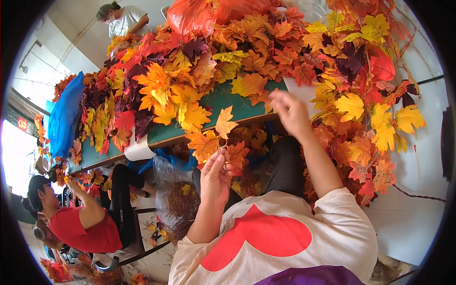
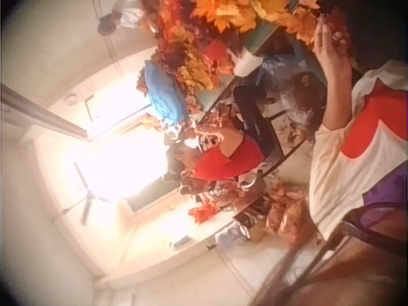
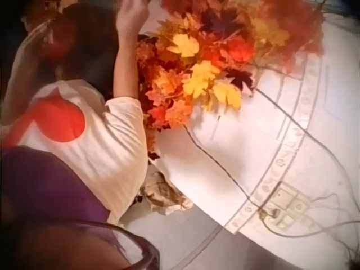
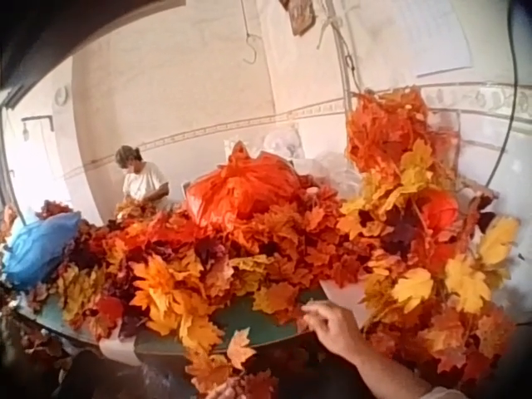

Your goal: The person attaches artificial leaves onto a decorative vine by hand, picking up leaves from the table and securing them along the stem.

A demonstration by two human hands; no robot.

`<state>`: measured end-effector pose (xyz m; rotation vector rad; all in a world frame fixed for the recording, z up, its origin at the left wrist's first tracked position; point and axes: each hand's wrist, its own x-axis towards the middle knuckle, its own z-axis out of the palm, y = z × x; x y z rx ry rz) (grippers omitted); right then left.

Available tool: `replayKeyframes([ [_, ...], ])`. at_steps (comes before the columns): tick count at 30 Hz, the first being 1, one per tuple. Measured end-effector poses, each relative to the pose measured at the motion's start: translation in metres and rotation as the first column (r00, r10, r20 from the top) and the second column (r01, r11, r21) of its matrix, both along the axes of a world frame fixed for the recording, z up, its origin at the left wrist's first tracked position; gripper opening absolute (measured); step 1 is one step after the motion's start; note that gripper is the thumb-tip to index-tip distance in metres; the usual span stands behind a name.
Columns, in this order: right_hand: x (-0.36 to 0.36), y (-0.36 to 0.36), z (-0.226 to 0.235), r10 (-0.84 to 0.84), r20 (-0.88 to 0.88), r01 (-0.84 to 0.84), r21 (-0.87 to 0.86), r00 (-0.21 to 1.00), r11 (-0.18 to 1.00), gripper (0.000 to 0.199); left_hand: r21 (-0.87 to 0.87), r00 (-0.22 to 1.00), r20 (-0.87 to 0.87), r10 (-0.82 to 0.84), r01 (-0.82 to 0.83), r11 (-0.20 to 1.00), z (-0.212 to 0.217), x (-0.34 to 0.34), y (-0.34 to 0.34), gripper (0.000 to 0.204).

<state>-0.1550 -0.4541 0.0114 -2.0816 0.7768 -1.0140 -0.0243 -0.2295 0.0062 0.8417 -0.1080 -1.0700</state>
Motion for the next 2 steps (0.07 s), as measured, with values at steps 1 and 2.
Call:
replayKeyframes([
  [1,0.0015,-0.0245,0.0037,-0.153,-0.021,0.154,0.030,0.988,0.988,0.024,0.000,1.000,0.001,-0.002,0.002,1.000,0.0007,-0.0015,-0.0014,0.018],
  [2,-0.0001,-0.0274,0.0007,-0.154,-0.020,0.155,0.031,0.988,0.988,0.024,0.014,1.000,-0.011,-0.009,0.009,1.000,0.0024,-0.0040,-0.0028,0.018],
])
